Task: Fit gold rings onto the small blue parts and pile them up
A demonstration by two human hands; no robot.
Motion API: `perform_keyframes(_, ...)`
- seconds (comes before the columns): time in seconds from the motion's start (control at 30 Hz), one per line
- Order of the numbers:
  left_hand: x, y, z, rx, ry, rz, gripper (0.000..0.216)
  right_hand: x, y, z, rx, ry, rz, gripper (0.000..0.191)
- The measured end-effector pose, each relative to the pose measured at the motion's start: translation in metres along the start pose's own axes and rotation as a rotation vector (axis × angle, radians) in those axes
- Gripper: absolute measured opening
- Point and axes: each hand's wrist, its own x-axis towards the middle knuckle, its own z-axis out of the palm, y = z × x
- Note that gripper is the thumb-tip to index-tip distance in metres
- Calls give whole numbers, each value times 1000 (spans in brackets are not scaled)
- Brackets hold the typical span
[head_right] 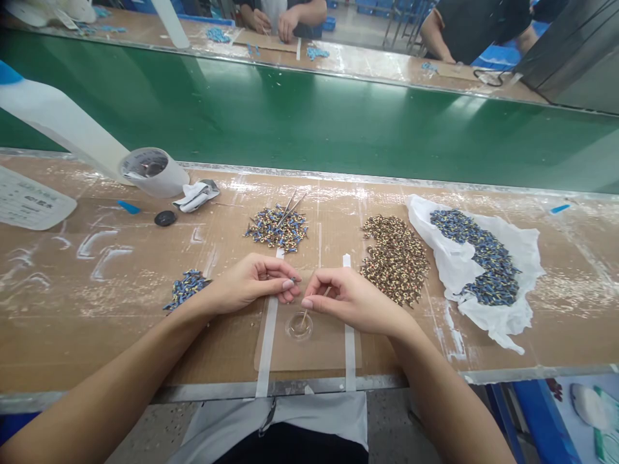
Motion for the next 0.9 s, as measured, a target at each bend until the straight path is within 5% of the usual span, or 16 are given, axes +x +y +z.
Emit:
perform_keyframes(0.13,0,3,2,57,14,19,20,1,2,-1,122,130,-38,18)
perform_keyframes(0.4,-1,2,5,57,-10,11,19,7,9,6,2,544,-209,12)
perform_keyframes(0.9,-1,2,6,47,-20,2,19,7,9,12,-236,541,-233,10)
